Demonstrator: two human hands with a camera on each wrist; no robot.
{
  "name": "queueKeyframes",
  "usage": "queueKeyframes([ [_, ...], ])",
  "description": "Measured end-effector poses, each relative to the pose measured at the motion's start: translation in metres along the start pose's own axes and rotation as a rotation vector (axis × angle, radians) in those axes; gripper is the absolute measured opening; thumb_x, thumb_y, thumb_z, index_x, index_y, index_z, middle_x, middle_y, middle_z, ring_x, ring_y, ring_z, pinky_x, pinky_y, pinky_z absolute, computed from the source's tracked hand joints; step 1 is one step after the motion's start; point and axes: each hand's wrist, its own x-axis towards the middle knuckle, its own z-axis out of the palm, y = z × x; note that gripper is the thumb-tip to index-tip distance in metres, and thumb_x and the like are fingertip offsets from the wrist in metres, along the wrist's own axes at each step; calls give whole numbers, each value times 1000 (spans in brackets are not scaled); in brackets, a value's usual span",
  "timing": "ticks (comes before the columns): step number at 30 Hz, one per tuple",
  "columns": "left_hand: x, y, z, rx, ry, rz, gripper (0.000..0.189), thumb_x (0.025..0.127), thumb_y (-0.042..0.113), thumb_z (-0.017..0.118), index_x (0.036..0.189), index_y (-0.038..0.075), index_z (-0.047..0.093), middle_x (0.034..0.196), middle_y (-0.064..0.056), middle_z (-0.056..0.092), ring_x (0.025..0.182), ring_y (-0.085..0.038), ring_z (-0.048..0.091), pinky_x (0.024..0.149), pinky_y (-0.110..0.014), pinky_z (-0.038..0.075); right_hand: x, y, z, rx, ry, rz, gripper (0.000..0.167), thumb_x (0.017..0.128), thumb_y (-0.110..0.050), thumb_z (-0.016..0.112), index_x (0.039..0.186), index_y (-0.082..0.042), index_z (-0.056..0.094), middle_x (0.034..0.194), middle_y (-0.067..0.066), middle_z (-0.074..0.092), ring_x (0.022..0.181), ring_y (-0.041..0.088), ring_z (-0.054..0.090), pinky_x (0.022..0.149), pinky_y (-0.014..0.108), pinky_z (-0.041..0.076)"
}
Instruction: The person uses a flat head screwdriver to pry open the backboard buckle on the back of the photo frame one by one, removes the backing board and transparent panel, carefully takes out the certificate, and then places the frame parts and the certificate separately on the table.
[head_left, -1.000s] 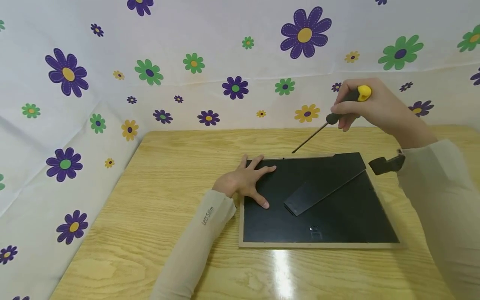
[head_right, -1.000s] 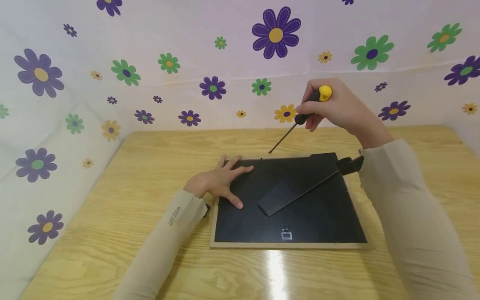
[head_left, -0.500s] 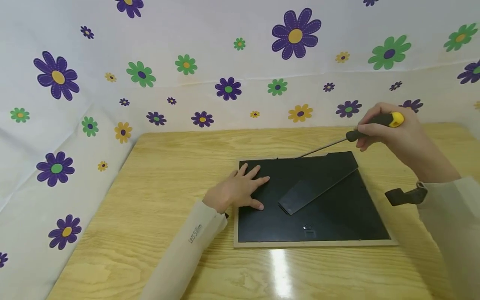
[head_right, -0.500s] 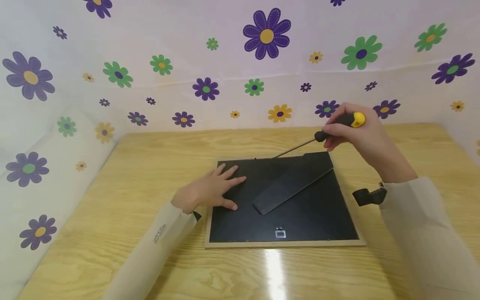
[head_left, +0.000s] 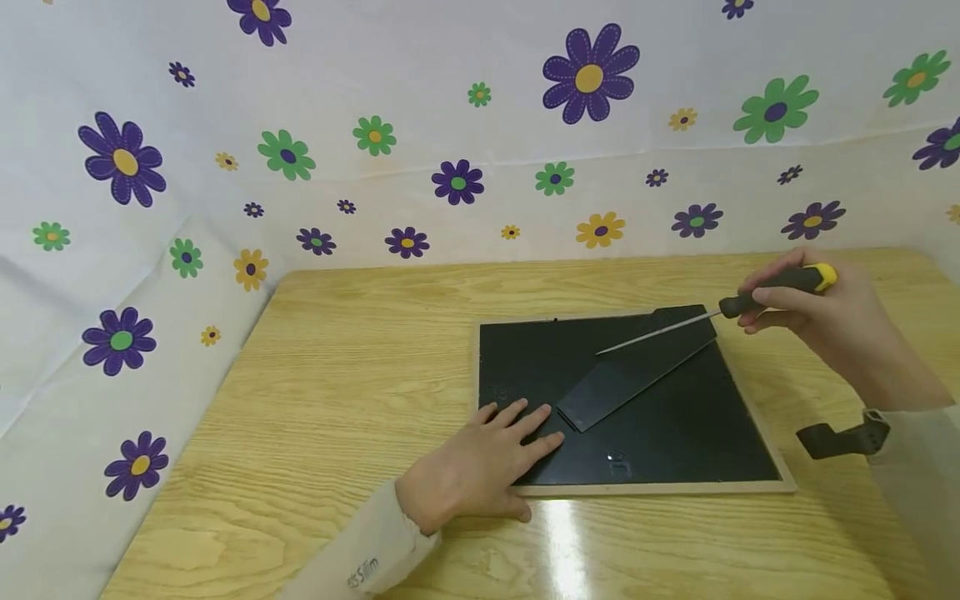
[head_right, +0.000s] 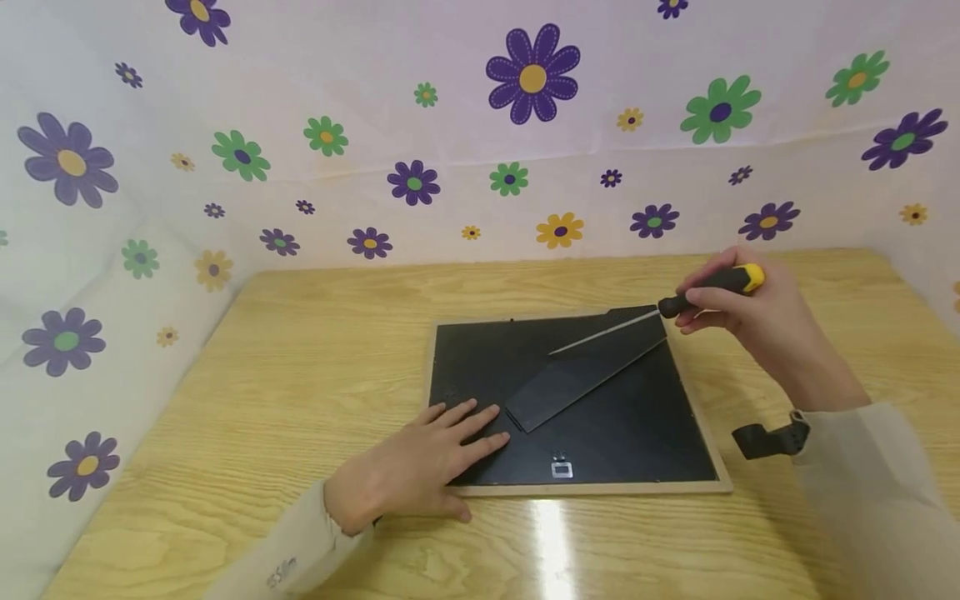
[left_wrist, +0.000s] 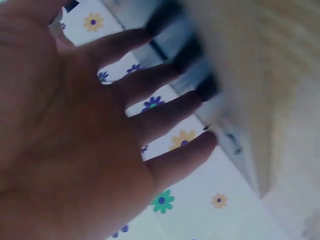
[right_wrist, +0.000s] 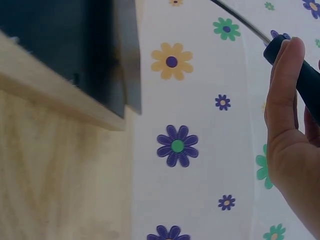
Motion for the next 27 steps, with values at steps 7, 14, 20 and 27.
queueKeyframes([
  [7,-4,2,7,83,40,19,73,96,52,63,160,30,35,166,2,23,150,-22,27,113,-47,37,-15,5,-18,-226,-67,82,28,94,26,47,110,9,63,106,14,67,82,25,74,74,32,60],
  [14,-10,-6,2,141,28,8,66,98,41,66,157,32,39,165,3,27,149,-20,31,112,-47,38,-26,5,-26,-959,-280,315,28,91,6,70,119,8,63,92,4,71,80,12,71,70,24,56],
  [20,-8,-38,2,28,19,15,62,97,23,72,153,29,47,163,5,32,149,-23,31,115,-52,32,-26,14,-28,-984,-439,266,15,95,8,62,110,10,64,81,-7,60,70,10,56,61,27,51],
  [27,-1,-68,8,18,168,-41,55,97,6,67,146,29,58,156,-1,44,145,-32,39,111,-53,38,-26,16,-25,-1042,-340,208,23,96,5,62,118,11,65,77,-7,56,67,12,50,57,29,45],
])
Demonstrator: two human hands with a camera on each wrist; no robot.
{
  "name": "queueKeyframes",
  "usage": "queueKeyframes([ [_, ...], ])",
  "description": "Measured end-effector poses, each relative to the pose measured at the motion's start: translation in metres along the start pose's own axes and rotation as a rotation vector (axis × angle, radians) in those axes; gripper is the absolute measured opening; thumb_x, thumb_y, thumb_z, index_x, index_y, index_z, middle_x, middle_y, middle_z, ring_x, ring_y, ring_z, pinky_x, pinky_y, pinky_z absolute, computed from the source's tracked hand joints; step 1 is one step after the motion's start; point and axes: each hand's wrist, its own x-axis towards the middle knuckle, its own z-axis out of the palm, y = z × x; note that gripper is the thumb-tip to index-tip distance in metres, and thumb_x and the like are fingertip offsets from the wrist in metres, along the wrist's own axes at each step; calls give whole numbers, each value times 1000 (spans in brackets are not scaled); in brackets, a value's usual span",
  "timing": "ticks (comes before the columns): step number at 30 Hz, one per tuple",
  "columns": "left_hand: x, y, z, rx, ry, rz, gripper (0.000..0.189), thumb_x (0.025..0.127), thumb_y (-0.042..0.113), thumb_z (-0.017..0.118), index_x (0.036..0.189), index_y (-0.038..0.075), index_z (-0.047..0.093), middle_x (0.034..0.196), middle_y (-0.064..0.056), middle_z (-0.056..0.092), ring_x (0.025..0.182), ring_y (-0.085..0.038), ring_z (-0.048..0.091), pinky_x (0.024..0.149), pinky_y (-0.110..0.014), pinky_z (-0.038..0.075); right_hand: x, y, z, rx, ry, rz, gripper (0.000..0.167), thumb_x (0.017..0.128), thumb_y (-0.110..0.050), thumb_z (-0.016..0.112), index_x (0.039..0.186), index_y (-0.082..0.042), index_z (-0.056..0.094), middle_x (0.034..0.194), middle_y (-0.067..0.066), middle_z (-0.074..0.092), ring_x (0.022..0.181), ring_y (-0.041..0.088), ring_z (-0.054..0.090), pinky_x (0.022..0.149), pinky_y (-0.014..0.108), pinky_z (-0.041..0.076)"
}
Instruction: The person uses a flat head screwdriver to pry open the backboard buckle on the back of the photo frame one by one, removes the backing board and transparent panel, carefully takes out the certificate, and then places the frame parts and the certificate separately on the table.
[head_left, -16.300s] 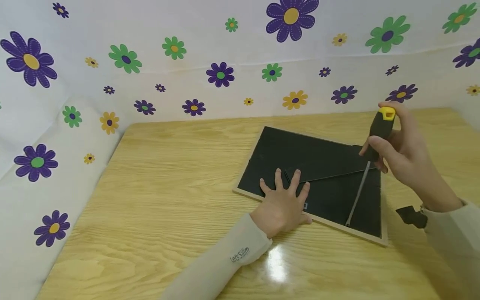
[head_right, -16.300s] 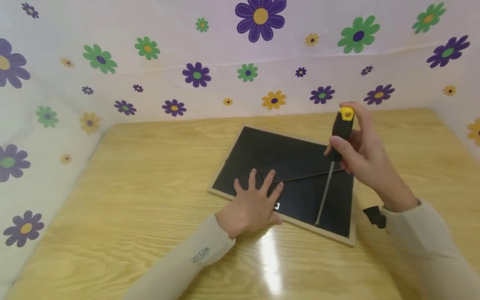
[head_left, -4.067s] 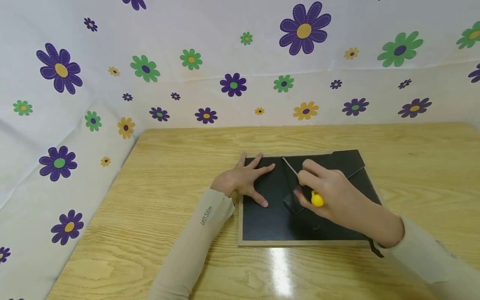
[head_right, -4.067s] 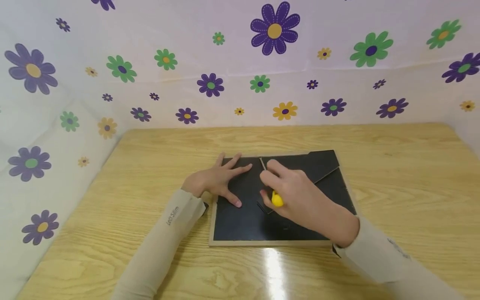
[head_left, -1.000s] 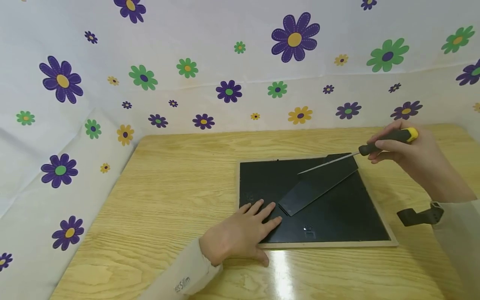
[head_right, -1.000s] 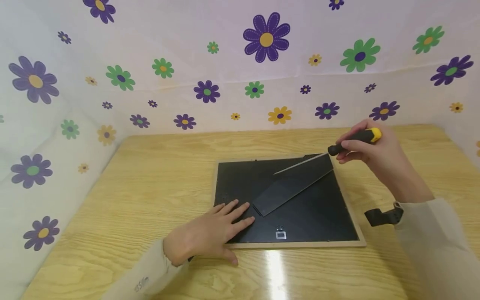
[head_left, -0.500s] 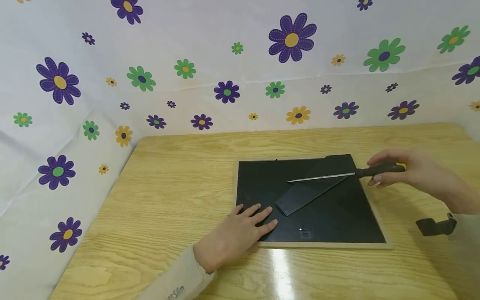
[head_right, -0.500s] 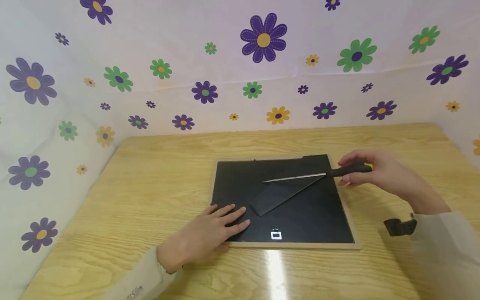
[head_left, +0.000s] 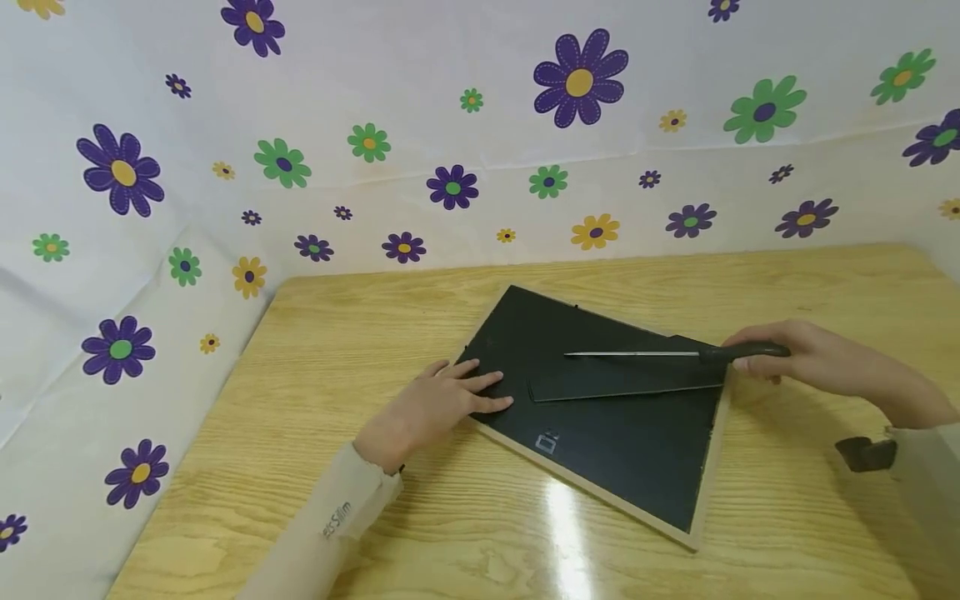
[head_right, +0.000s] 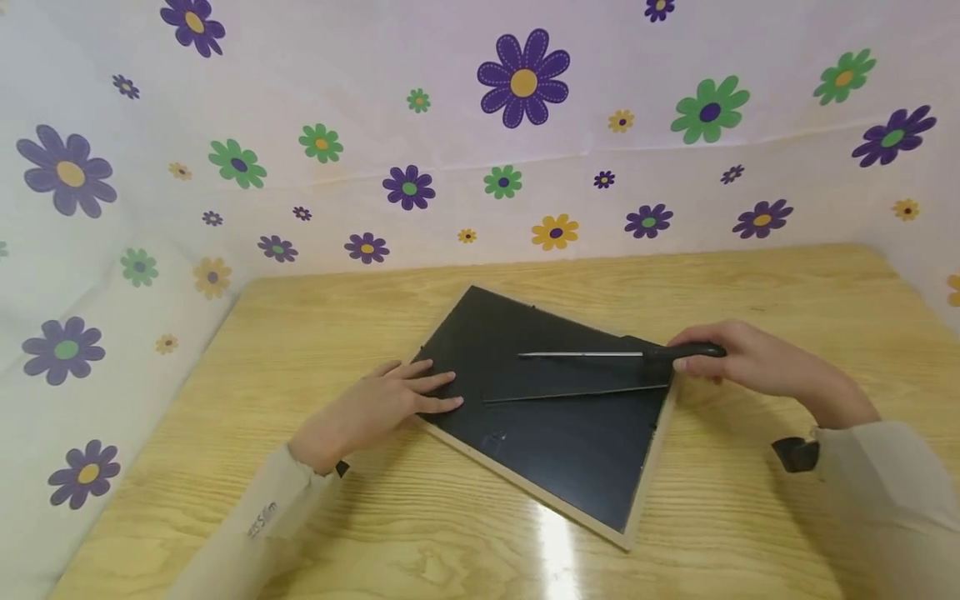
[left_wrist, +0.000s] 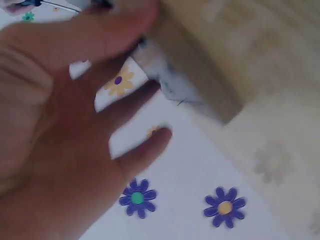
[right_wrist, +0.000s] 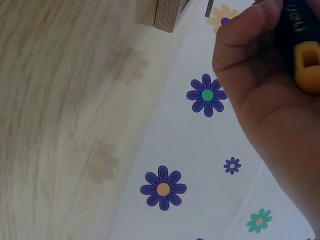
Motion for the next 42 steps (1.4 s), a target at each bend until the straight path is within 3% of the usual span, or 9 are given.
queueKeyframes([
  [3,-5,2,9,-138,169,-67,40,96,8,71,134,19,69,142,-9,59,130,-30,56,101,-45,50,2,-1,1,13,40,-11,25,95,6,63,120,8,66,77,-7,57,69,11,52,59,27,44],
  [8,-20,20,15,-570,369,-246,28,98,12,69,123,0,68,108,-14,63,91,-24,67,75,-35,56,5,2,3,-85,120,-62,25,89,8,70,112,-1,71,102,-17,66,90,-2,58,74,14,45],
  [12,-29,29,10,-771,276,-360,51,103,21,63,141,-9,48,89,-7,58,70,-16,56,62,-30,47,8,5,5,-116,160,-114,29,86,8,73,113,-4,72,114,-13,66,104,-12,52,83,8,40],
  [16,-32,34,5,-900,169,-347,73,106,29,56,156,-10,19,68,0,47,52,-11,37,51,-25,32,10,4,8,-114,113,-108,29,90,5,71,118,-1,71,124,10,68,112,-18,44,89,5,37],
  [25,-20,33,10,-1044,191,-344,77,107,28,54,159,-5,8,55,5,37,45,-8,26,47,-22,27,5,-1,8,-156,70,-4,22,95,-1,67,117,1,70,118,13,69,109,11,60,84,12,43],
  [30,-3,28,14,-1125,208,-357,75,106,27,56,159,-3,13,63,0,50,51,-12,52,49,-26,38,-8,-1,9,-78,36,-29,18,95,3,66,112,0,68,107,1,67,93,-1,56,75,18,49],
  [33,8,24,15,-1226,234,-380,71,106,24,56,158,-2,16,93,-16,66,80,-25,72,70,-35,55,-20,1,10,87,-43,-83,15,98,8,58,111,2,63,103,-3,65,87,4,61,69,24,55],
  [37,21,20,14,-1356,301,-426,66,106,17,55,156,-3,19,147,-30,43,102,-35,69,89,-42,56,-32,-1,13,305,-150,-115,16,102,12,47,114,8,57,109,-3,68,93,9,68,72,30,60],
  [42,32,18,10,-1473,366,-435,65,104,14,56,155,-4,20,159,-28,24,127,-43,54,103,-48,47,-42,-16,24,420,-226,-52,17,105,8,43,115,11,56,112,10,68,99,12,70,79,29,59],
])
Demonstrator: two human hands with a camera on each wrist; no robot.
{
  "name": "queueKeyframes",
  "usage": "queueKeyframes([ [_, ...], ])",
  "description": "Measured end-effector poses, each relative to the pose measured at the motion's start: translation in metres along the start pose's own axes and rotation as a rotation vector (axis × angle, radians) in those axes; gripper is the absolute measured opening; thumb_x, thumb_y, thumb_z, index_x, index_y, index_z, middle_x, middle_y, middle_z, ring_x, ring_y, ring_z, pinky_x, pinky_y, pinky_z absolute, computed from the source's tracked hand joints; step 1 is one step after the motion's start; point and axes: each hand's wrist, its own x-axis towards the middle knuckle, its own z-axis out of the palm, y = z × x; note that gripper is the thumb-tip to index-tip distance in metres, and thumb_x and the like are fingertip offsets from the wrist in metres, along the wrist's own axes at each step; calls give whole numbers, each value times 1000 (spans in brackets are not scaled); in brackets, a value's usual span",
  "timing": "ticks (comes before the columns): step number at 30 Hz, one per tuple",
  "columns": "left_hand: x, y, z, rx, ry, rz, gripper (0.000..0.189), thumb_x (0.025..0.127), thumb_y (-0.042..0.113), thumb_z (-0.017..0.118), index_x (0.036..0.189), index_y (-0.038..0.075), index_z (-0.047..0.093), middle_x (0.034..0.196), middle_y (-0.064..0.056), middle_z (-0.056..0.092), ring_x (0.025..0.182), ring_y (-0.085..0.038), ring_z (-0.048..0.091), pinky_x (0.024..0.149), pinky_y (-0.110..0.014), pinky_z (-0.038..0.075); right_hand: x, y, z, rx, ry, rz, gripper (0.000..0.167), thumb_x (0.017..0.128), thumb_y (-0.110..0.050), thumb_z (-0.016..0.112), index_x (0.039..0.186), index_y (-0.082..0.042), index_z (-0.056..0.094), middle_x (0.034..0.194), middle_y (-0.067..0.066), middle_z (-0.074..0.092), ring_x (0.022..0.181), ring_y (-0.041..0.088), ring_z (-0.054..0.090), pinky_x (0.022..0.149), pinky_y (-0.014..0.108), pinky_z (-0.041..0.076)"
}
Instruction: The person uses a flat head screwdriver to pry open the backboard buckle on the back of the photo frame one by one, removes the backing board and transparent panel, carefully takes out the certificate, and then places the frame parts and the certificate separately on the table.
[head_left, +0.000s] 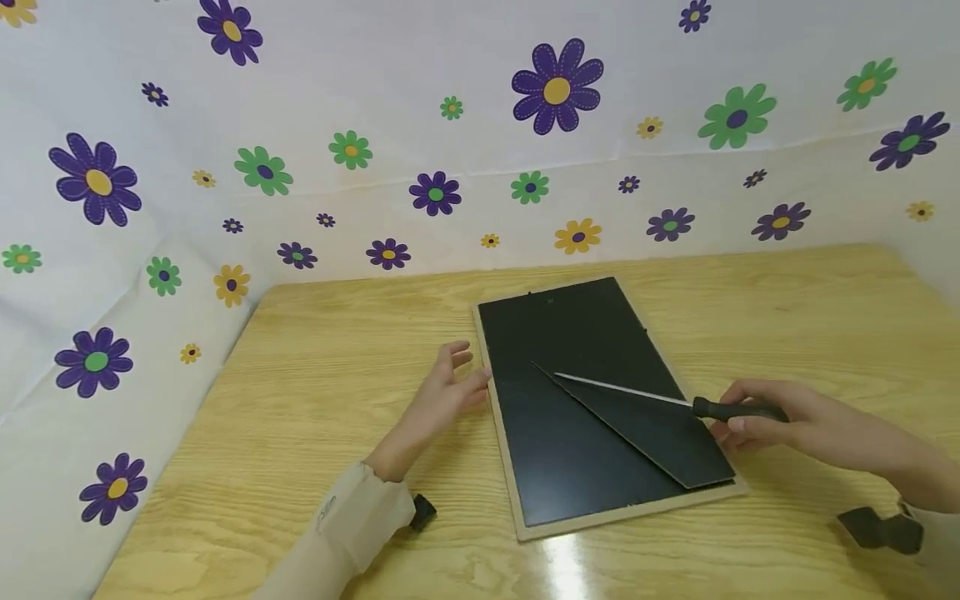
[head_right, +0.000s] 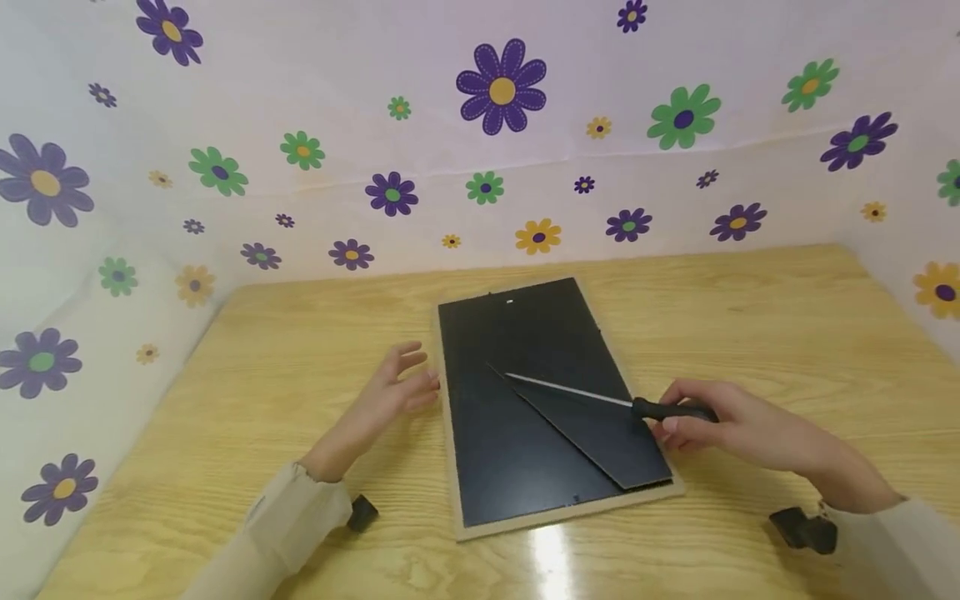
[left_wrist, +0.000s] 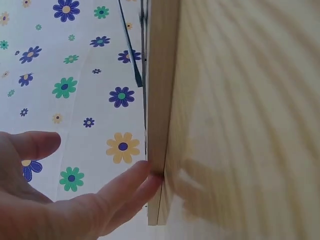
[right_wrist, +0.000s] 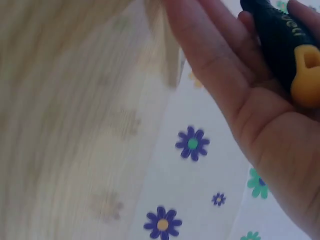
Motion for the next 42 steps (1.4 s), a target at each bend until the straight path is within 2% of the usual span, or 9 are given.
queueKeyframes([
  [5,14,5,2,59,-104,9,69,102,21,58,156,-1,21,163,-23,19,150,-39,23,118,-50,26,5,-7,19,-24,23,89,17,107,-1,47,116,4,60,114,14,65,101,9,65,81,25,57],
  [10,23,12,-3,193,-232,40,71,100,23,62,156,-1,25,165,-21,18,153,-36,14,120,-52,18,8,-5,18,8,42,13,17,106,5,44,117,6,58,114,8,68,101,10,68,81,28,58],
  [14,4,14,-2,548,-364,119,84,94,27,73,157,-3,25,165,-26,7,152,-43,7,119,-57,16,5,-2,11,12,87,-80,28,103,11,45,122,-3,59,105,3,70,87,16,70,71,32,60],
  [18,-23,14,14,962,-509,173,102,88,44,79,161,4,20,168,-20,-7,152,-40,-10,121,-53,6,3,-7,3,-120,239,-67,34,98,12,55,120,-12,64,86,6,64,71,20,63,62,29,55],
  [24,-34,16,30,1316,-519,232,100,91,56,69,164,12,17,169,-10,-2,155,-25,-6,123,-48,4,12,-24,-9,-162,402,48,26,93,9,67,114,-6,68,86,9,66,73,23,64,70,26,50],
  [26,-33,15,30,1361,-501,260,96,94,56,64,164,12,16,169,-10,0,155,-23,-2,123,-48,6,16,-27,-12,-96,440,57,24,93,8,66,113,-5,68,91,9,67,75,24,67,73,25,52],
  [33,-29,16,32,1421,-503,248,93,95,58,61,164,14,17,169,-8,2,155,-21,3,122,-48,10,34,-22,-21,475,505,-124,34,98,19,50,124,-2,55,108,11,72,87,21,72,76,26,57],
  [37,-27,22,37,1451,-497,231,94,90,59,68,162,14,26,169,-10,12,154,-23,13,122,-45,17,54,-22,-24,512,529,-95,36,101,11,51,131,-6,43,110,12,74,93,21,72,76,26,57],
  [42,-26,28,45,1533,-499,215,96,87,61,70,161,17,29,168,-11,17,153,-24,18,120,-39,23,77,-11,-32,592,404,-124,32,104,7,45,132,-8,40,113,13,73,83,19,69,72,29,58],
])
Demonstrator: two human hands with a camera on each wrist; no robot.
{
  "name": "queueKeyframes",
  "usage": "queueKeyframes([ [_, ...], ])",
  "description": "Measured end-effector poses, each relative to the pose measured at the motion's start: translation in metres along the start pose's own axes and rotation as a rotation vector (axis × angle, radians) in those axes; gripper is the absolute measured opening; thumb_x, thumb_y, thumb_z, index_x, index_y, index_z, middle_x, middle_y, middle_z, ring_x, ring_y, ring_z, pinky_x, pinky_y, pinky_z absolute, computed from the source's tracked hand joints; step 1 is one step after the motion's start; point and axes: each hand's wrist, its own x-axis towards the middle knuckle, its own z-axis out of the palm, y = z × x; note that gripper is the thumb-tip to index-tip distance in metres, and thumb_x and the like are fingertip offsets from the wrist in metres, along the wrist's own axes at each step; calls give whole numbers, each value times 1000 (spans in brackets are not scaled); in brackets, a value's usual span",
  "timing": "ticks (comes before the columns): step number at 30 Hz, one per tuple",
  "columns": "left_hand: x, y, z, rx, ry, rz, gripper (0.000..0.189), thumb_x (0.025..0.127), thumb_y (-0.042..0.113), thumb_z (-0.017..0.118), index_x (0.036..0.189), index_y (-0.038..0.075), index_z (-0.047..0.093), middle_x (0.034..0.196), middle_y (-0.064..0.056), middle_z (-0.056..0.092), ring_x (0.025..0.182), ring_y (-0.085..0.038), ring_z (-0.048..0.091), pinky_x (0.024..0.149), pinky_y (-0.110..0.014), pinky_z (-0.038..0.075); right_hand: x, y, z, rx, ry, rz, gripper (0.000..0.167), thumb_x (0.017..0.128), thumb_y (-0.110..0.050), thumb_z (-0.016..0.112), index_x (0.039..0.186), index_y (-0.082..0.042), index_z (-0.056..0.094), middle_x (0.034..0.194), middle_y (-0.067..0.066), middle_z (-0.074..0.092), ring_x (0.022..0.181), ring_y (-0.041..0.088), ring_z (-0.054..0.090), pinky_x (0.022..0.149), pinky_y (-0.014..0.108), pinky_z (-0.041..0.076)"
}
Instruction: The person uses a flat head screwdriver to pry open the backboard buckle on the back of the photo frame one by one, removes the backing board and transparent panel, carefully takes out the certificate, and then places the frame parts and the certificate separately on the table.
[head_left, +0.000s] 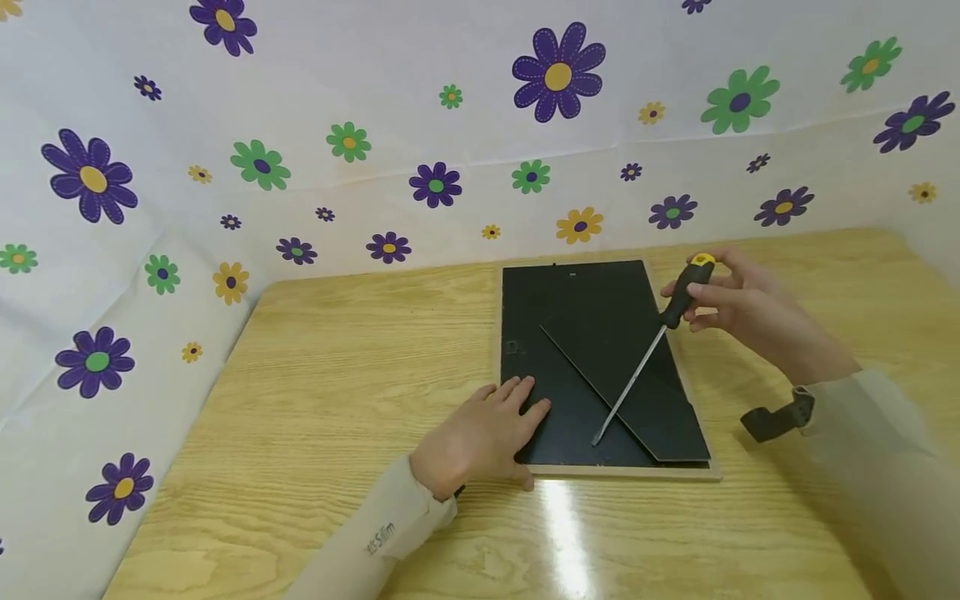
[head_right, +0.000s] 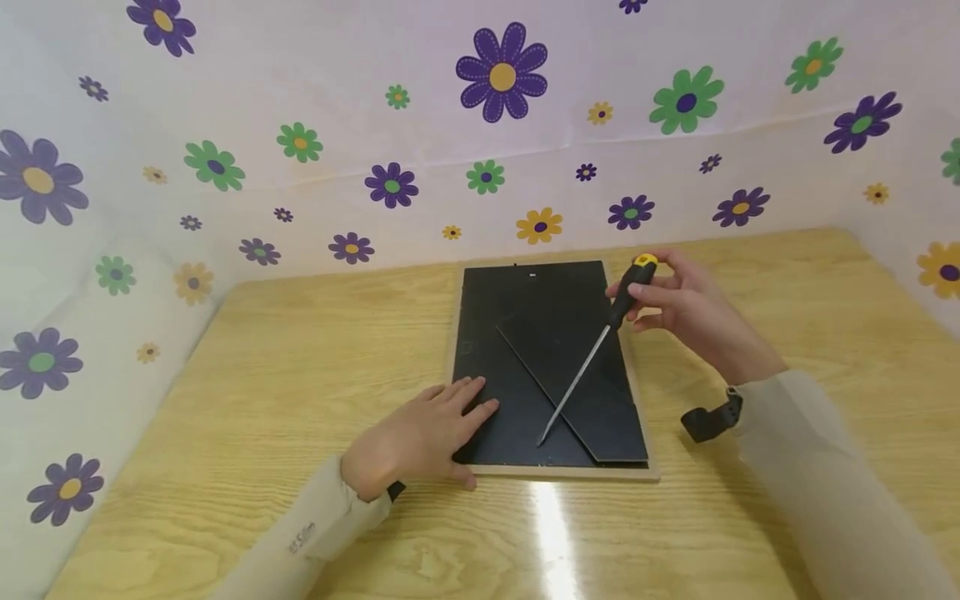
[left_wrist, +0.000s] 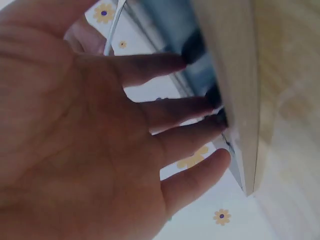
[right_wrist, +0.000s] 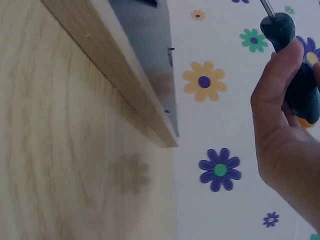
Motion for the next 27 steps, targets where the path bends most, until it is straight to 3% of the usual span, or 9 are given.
queueKeyframes([
  [4,1,4,1,36,-4,-1,98,86,61,69,162,17,27,168,-12,15,153,-25,17,118,-35,27,12,10,-7,81,-128,36,37,107,5,37,136,-14,47,117,13,71,79,19,65,67,30,56],
  [8,1,4,3,29,-2,-10,97,87,61,69,163,18,26,168,-12,14,154,-25,16,118,-34,28,25,14,-8,27,-178,87,40,109,0,38,141,-22,48,117,10,69,77,17,60,67,29,52],
  [13,0,4,4,20,-18,-6,93,91,61,64,163,18,23,168,-13,11,154,-26,12,120,-34,23,41,15,-2,-43,-129,118,36,109,-6,40,141,-22,42,108,8,67,71,15,51,65,28,48],
  [20,4,11,3,-60,5,97,85,96,57,59,163,19,22,169,-11,5,155,-31,6,121,-37,20,52,13,16,-161,7,178,43,104,-3,54,140,-16,35,96,6,67,61,14,47,57,25,45],
  [24,6,16,2,-17,36,96,84,96,57,60,163,20,26,168,-10,14,153,-33,14,120,-40,23,55,14,23,-192,37,174,51,100,7,57,142,-11,32,96,8,65,61,15,46,56,24,45],
  [27,8,20,0,30,81,83,84,93,60,63,161,21,32,164,-10,25,150,-34,25,118,-40,29,57,16,26,-204,7,150,54,99,10,54,144,-7,30,99,9,65,67,16,51,56,24,47],
])
